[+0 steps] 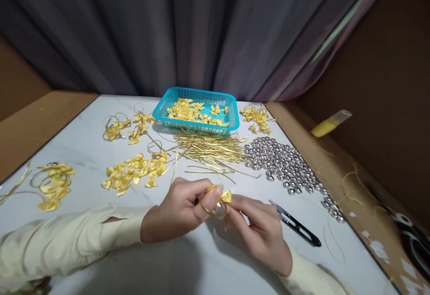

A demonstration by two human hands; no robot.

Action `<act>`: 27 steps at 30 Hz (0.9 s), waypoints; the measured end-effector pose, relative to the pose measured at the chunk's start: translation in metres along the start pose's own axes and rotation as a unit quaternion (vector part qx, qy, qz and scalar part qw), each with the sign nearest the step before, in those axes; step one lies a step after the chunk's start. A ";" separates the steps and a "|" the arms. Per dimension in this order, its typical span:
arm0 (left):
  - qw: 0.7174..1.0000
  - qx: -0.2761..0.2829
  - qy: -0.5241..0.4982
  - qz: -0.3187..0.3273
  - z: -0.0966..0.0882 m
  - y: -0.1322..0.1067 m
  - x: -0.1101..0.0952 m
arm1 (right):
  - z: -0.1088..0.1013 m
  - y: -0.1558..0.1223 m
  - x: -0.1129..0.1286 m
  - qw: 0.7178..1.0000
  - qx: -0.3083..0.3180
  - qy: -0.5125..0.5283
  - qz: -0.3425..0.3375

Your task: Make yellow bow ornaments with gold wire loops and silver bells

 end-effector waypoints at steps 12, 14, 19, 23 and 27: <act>0.999 -0.021 -0.025 -0.009 0.000 0.000 0.005 | 0.000 0.001 0.002 0.998 -0.050 -0.038 -0.019; 0.999 -0.022 -0.027 -0.014 0.001 0.000 0.005 | -0.001 0.002 0.001 0.997 -0.056 -0.055 -0.028; 1.000 -0.016 -0.014 -0.019 0.002 0.000 0.004 | -0.002 -0.002 0.001 0.992 -0.065 -0.092 -0.049; 1.000 -0.010 -0.004 -0.003 0.002 0.001 0.004 | -0.003 -0.005 0.002 0.988 -0.069 -0.122 -0.058; 1.000 -0.018 -0.018 -0.006 0.003 0.001 0.007 | -0.002 -0.007 0.003 0.988 -0.066 -0.129 -0.061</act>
Point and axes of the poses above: each hand's wrist, its own y-axis towards the middle knuckle, its own z-axis out of the palm, x = y × z, the point moved 1 cm from there along y, towards the middle knuckle, and after that the axes turned 14 degrees about -y, right-handed, at the moved point
